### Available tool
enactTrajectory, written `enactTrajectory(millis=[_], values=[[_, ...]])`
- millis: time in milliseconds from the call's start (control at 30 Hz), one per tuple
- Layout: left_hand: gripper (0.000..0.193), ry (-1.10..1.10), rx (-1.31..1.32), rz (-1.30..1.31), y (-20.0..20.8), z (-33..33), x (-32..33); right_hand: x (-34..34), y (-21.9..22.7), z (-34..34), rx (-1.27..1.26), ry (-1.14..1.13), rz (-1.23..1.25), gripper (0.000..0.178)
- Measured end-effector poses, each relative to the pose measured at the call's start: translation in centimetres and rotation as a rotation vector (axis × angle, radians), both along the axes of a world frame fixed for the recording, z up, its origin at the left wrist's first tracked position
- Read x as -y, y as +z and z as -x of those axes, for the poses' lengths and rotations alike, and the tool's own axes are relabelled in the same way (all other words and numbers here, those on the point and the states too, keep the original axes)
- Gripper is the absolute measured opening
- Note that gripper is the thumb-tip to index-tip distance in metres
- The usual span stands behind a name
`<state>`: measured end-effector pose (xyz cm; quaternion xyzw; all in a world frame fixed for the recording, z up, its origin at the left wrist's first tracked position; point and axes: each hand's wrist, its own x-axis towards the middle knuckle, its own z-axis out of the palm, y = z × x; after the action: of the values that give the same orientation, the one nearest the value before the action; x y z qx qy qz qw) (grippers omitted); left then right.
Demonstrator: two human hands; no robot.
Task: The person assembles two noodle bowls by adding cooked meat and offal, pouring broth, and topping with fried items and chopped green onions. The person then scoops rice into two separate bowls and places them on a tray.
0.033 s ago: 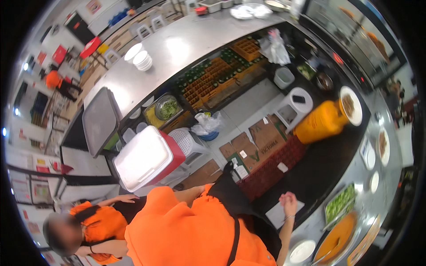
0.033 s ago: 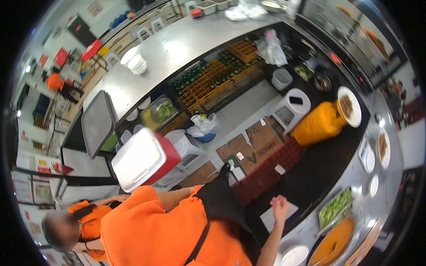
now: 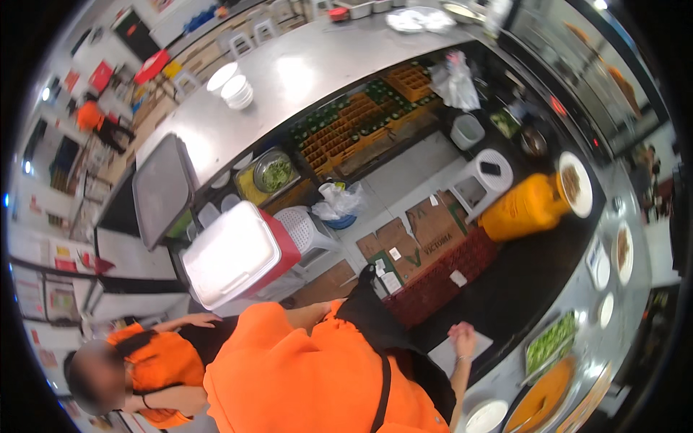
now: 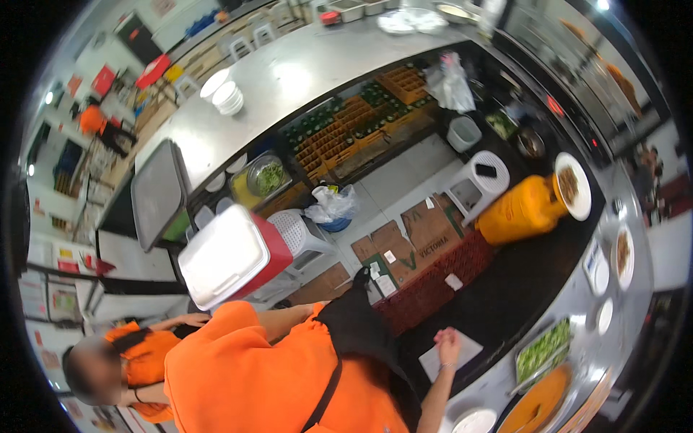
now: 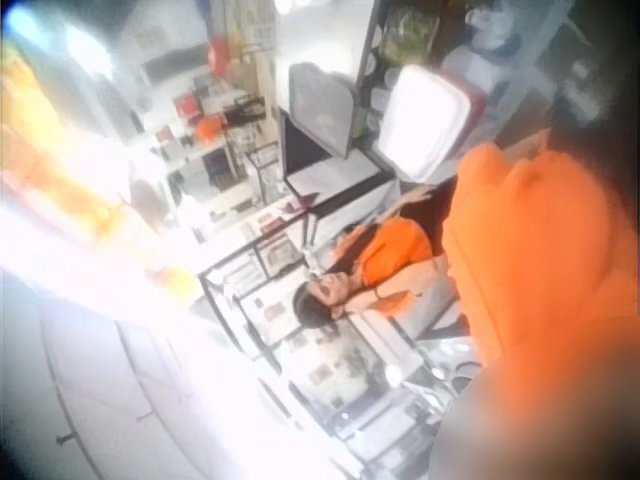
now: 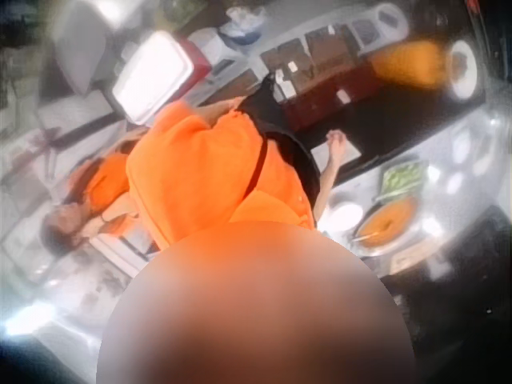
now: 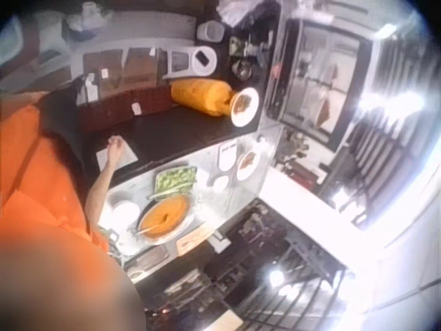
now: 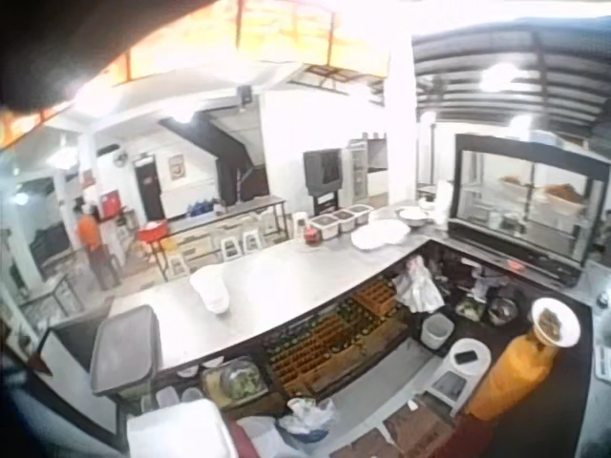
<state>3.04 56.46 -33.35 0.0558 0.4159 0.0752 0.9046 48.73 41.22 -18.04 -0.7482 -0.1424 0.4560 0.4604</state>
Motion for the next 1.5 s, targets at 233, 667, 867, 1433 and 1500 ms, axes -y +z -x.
enactTrajectory(millis=[233, 667, 867, 1433, 1500], values=[[0.039, -0.214, -0.314, -0.13, -5.8, 3.4, -5.1, -8.7, -15.1, 2.6, 0.079, 0.776, 0.729, 0.033], [0.052, -0.298, -0.932, -0.279, 4.7, 9.6, -11.9, -42.4, -17.6, 16.8, -0.008, 0.904, 0.785, 0.057], [0.063, -0.011, -0.946, -0.149, -1.4, 10.7, -4.6, -49.4, -20.0, 15.5, 0.188, 1.093, 0.86, 0.044], [0.056, 0.791, -1.111, 0.319, -7.9, 34.8, 26.9, -38.6, 10.7, 95.7, 1.377, 1.503, -1.525, 0.045], [0.049, 0.91, -1.18, 0.306, -7.3, 39.3, 30.8, -40.8, 8.2, 97.7, 1.389, 1.44, -1.536, 0.046]])
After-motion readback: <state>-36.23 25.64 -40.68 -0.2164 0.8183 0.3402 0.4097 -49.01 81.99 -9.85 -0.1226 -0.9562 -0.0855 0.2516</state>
